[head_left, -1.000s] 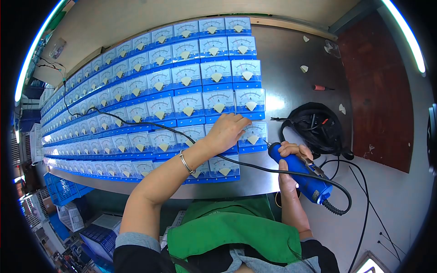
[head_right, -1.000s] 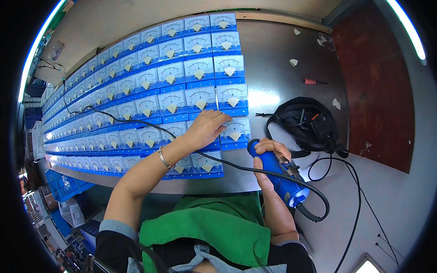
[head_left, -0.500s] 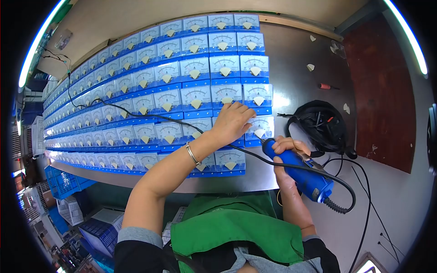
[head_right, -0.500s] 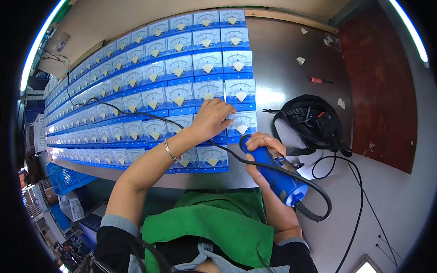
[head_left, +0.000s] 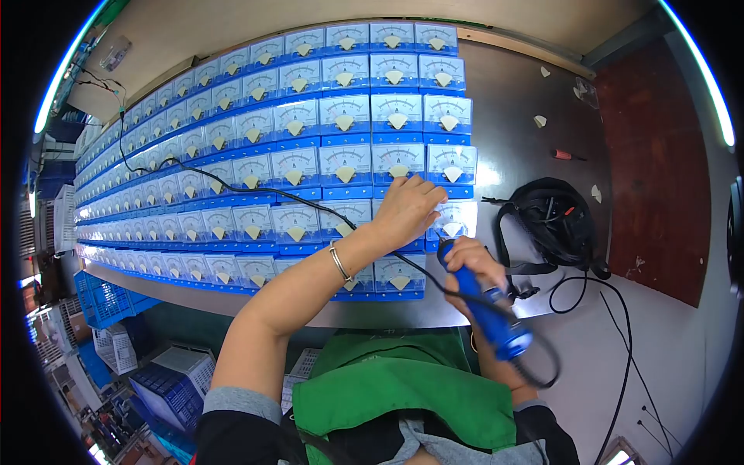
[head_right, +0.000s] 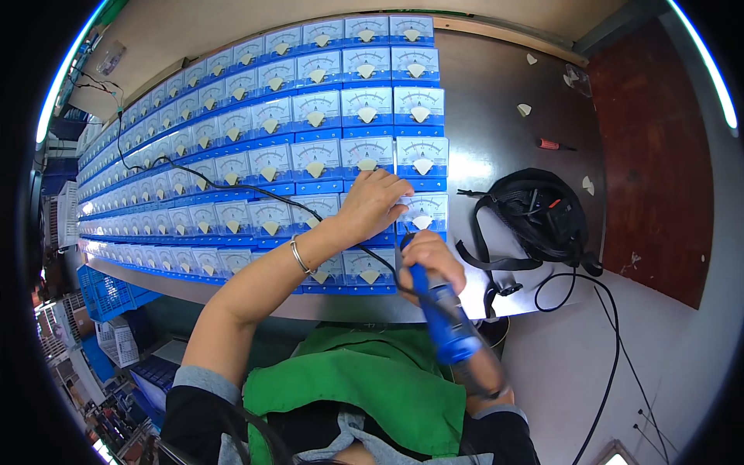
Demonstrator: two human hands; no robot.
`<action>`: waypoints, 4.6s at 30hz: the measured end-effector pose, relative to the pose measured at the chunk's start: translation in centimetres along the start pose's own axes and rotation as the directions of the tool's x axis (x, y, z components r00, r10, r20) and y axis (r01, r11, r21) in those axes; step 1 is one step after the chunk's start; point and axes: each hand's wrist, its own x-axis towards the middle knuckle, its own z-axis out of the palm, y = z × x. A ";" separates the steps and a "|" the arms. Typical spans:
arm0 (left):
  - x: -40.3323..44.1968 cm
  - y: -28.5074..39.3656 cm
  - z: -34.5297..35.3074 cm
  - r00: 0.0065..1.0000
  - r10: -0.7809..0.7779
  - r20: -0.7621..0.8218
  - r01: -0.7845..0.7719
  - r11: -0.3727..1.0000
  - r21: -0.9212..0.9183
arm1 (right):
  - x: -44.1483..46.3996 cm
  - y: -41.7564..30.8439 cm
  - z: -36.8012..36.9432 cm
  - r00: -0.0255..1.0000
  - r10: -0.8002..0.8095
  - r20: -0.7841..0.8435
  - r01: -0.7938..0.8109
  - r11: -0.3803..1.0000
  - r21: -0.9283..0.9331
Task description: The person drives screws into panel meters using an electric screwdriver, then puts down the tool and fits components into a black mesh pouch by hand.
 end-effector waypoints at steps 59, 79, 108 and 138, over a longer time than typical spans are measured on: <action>-5.0 -4.1 -3.9 0.991 -0.134 -0.001 0.134 0.991 -0.012 | 2.5 0.7 6.0 0.955 0.276 0.109 -0.288 0.949 0.125; -4.9 -4.0 -3.8 0.983 -0.173 0.055 0.172 0.985 0.022 | 2.9 0.2 6.2 0.927 0.314 0.207 -0.323 0.946 0.012; -10.1 -7.7 -8.7 0.980 -0.199 0.029 0.198 0.980 0.022 | 3.0 1.9 8.7 0.942 0.268 0.203 -0.307 0.933 0.189; -10.7 -9.5 -10.0 0.983 -0.086 0.164 0.098 0.993 -0.064 | 4.4 3.8 12.8 0.899 0.268 0.345 -0.362 0.900 0.245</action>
